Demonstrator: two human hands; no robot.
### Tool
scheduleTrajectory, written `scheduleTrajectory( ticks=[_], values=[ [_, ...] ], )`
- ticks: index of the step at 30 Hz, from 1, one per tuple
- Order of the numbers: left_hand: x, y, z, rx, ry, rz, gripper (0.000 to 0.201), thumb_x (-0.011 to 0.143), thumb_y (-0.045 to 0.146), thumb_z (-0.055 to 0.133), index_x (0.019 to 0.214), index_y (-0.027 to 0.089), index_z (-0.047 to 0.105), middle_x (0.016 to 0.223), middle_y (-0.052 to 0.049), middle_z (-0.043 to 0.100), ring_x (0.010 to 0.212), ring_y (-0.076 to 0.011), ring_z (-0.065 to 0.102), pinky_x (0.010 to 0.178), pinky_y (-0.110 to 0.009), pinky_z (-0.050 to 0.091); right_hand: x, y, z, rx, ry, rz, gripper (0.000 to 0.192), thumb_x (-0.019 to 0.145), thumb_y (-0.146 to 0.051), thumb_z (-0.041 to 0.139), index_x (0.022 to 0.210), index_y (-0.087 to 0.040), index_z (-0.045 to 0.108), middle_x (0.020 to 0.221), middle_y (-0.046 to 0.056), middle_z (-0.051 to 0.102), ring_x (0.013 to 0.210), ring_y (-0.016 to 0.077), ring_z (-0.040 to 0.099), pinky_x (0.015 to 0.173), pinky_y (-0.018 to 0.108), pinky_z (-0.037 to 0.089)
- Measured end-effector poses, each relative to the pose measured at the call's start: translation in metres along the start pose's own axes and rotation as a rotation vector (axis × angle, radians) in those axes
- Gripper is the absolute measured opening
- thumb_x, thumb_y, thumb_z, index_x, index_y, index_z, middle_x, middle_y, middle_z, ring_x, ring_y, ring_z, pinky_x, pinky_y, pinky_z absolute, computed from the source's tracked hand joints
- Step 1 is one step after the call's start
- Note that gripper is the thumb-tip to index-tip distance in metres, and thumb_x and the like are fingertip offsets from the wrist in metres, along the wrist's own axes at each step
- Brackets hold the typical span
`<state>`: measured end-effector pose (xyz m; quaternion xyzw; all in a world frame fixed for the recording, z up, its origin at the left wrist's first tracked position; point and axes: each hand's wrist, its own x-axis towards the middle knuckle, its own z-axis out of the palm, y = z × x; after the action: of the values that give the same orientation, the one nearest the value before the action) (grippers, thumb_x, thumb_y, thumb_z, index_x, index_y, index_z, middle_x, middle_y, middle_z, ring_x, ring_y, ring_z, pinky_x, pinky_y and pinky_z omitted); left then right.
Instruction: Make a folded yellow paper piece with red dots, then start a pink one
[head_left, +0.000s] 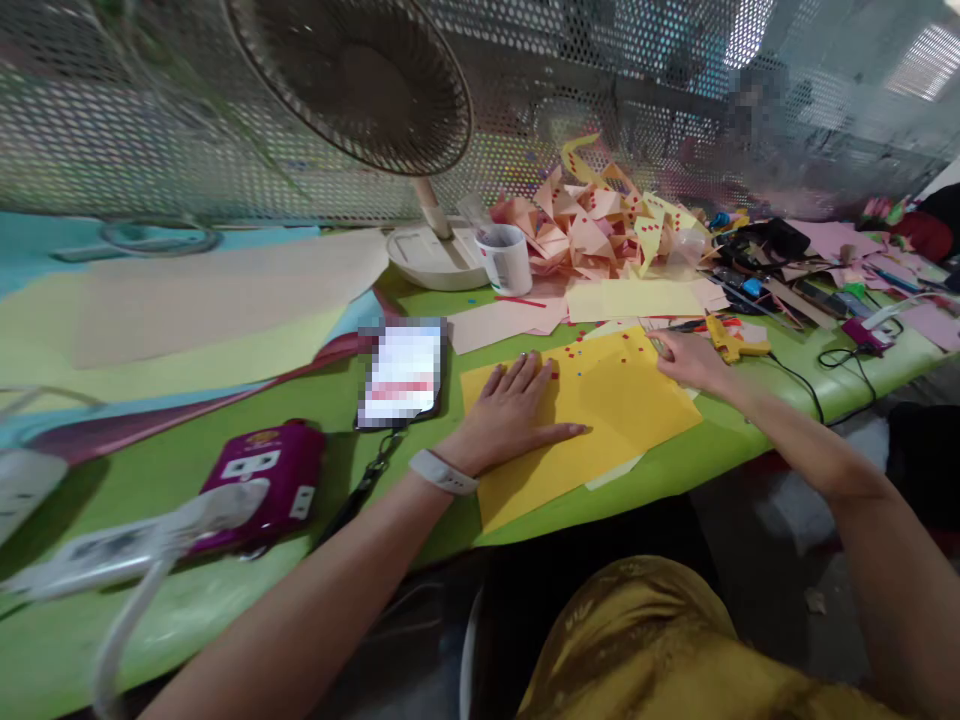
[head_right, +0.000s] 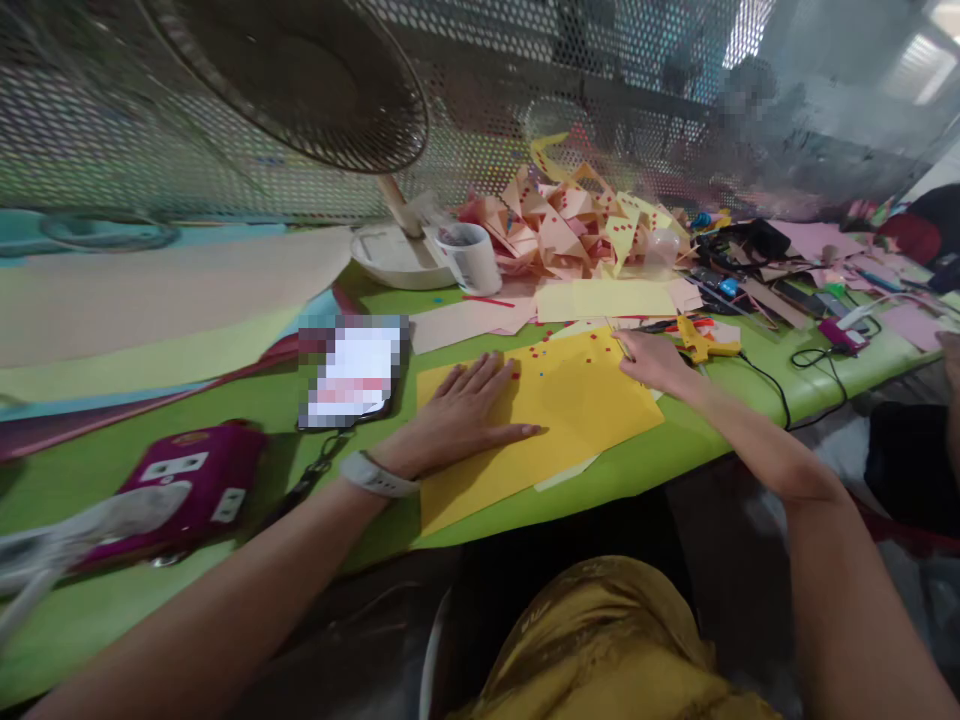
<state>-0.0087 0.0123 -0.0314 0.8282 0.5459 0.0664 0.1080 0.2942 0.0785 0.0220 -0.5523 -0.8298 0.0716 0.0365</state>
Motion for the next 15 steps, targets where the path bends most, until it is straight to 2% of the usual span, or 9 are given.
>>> scheduleTrajectory(
  ticks=[4, 9, 12, 15],
  values=[
    [0.003, 0.003, -0.003, 0.003, -0.012, -0.029, 0.108, 0.081, 0.085, 0.041, 0.158, 0.01, 0.024, 0.166, -0.02, 0.02, 0.154, -0.0344, 0.014, 0.124, -0.051, 0.01, -0.001, -0.004, 0.001, -0.083, -0.018, 0.019, 0.048, 0.085, -0.023, 0.052, 0.131, -0.015, 0.065, 0.094, 0.009, 0.075, 0.085, 0.0229, 0.067, 0.073, 0.028, 0.042],
    [0.003, 0.005, -0.002, -0.006, 0.034, -0.007, 0.102, 0.083, 0.083, 0.043, 0.157, 0.014, 0.028, 0.165, -0.018, 0.025, 0.153, -0.0347, 0.018, 0.123, -0.052, 0.012, 0.008, -0.016, -0.002, -0.11, 0.041, 0.035, 0.041, 0.091, -0.035, 0.052, 0.123, -0.017, 0.069, 0.1, 0.01, 0.076, 0.092, 0.0247, 0.068, 0.074, 0.03, 0.044],
    [0.002, 0.006, -0.001, -0.011, 0.065, 0.014, 0.1, 0.082, 0.083, 0.043, 0.155, 0.016, 0.032, 0.163, -0.018, 0.029, 0.152, -0.0359, 0.021, 0.123, -0.053, 0.013, 0.024, -0.037, -0.004, -0.023, 0.082, -0.088, 0.036, 0.092, -0.031, 0.053, 0.121, -0.017, 0.069, 0.097, 0.008, 0.075, 0.089, 0.0212, 0.067, 0.075, 0.029, 0.045],
    [0.002, 0.005, 0.003, -0.016, 0.1, 0.02, 0.099, 0.082, 0.082, 0.045, 0.154, 0.015, 0.035, 0.162, -0.019, 0.032, 0.151, -0.0368, 0.024, 0.122, -0.053, 0.015, 0.052, -0.079, -0.004, 0.012, 0.193, -0.326, 0.037, 0.092, -0.025, 0.054, 0.126, -0.014, 0.065, 0.116, 0.012, 0.071, 0.1, 0.0213, 0.066, 0.082, 0.03, 0.047]
  ],
)
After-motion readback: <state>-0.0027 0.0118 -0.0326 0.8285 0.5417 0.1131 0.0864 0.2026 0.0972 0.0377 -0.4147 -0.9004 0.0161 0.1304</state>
